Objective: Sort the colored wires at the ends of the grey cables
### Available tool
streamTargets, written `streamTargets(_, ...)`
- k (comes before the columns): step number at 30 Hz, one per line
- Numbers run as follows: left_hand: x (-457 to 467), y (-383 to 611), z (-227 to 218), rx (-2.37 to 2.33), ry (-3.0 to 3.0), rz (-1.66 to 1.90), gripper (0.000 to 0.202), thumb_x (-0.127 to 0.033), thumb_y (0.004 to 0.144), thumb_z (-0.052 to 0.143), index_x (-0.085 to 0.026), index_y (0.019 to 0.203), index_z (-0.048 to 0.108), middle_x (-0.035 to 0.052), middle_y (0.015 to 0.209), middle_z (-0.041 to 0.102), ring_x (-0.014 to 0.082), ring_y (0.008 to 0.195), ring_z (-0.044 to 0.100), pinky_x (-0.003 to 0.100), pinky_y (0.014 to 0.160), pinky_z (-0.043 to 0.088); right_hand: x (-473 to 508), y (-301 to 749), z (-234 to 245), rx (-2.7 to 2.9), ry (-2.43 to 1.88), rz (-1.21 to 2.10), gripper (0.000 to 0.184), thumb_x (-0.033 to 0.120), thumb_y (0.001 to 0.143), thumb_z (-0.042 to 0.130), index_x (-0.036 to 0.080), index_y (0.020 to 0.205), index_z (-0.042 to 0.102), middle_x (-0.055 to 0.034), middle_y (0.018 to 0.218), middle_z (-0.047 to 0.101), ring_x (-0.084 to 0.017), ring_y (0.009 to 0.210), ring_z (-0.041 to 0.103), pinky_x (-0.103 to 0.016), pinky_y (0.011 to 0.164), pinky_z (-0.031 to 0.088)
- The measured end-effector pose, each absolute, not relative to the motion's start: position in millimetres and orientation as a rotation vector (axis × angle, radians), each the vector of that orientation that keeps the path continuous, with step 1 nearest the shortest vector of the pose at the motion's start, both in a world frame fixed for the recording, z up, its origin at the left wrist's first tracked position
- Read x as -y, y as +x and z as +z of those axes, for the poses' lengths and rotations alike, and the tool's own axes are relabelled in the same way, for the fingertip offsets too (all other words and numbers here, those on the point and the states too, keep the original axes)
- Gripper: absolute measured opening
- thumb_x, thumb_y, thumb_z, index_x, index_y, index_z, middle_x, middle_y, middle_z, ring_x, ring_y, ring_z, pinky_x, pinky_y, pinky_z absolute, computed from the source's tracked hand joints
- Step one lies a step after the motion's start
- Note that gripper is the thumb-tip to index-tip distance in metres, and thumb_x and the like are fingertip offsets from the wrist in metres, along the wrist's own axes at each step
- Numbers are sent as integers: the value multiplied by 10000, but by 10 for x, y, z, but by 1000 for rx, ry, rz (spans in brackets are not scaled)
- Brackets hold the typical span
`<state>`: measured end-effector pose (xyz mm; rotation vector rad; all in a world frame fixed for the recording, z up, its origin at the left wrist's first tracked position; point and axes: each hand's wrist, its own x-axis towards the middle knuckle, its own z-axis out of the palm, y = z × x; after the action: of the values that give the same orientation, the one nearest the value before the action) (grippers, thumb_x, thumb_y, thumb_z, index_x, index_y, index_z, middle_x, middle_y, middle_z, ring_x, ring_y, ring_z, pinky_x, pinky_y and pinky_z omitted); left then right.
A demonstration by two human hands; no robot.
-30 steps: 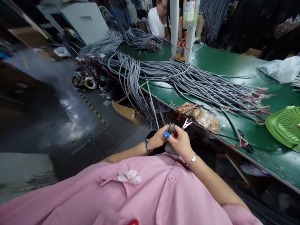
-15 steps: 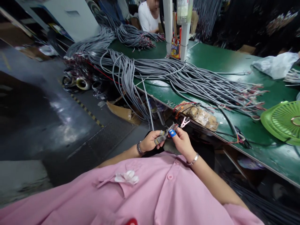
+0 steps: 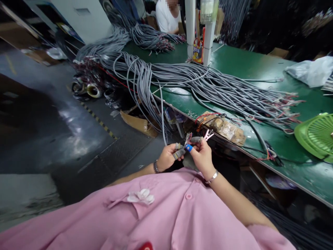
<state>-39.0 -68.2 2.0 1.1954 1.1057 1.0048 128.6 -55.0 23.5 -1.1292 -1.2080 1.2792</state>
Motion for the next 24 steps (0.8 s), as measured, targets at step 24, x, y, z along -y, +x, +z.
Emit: streamTargets(24, 661, -347, -113, -831, 814, 1020, 434, -556, 764, 704, -142, 837, 597, -9, 566, 612, 77, 432, 520, 195, 435, 338, 501, 1118, 245, 1014, -945, 1324, 275, 296, 773, 735, 236, 931, 518, 11, 837, 615, -125, 710, 590, -261, 663, 502)
